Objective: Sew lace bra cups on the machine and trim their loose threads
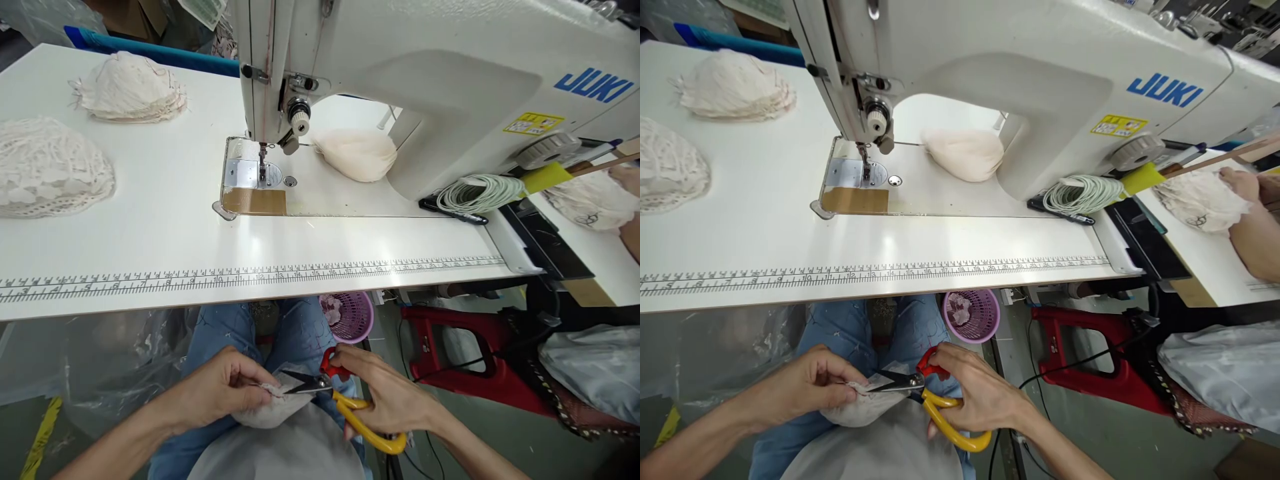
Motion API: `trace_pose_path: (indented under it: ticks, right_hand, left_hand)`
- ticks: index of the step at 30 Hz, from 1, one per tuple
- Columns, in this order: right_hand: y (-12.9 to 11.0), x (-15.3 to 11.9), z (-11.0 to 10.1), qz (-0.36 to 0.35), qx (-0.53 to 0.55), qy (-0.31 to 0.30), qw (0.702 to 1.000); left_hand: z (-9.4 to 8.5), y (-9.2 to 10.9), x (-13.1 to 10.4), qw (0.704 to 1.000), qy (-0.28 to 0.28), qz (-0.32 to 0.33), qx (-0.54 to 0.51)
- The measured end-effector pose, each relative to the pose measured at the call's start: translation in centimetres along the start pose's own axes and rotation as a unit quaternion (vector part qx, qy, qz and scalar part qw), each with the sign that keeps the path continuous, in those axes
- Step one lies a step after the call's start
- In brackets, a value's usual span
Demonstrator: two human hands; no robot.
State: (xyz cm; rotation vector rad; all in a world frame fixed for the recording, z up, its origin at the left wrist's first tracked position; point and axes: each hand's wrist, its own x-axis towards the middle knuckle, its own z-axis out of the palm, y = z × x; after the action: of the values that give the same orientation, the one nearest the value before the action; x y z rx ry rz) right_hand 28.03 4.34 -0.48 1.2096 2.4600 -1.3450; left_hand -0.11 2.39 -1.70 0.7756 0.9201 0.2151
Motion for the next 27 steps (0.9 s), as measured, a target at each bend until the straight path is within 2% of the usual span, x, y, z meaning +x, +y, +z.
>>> trace_pose_path:
  ticks: [6,12,21,27]
  right_hand:
    - [0.4,0.9,0.6,-0.038,0.030,-0.011,0.999]
    - [0.7,1.0,0.8,-0.044,0.044,-0.009,0.998]
    - [0.3,1.5,0.2,-0.052,0.041,-0.020,0.998]
    - [0.5,1.6,0.7,-0.056,0.020,-0.011,0.998]
  left_hand:
    - [0.3,0.0,0.2,1.000,0.012,-0.006,-0.007]
    - [0.4,0.6,0.1,0.999,0.031,-0.016,0.006]
    - [0.2,0.2,0.3,0.999,0.025,-0.012,0.020]
    - [0.3,0.5,0.4,0.998,0.047,-0.012,0.032]
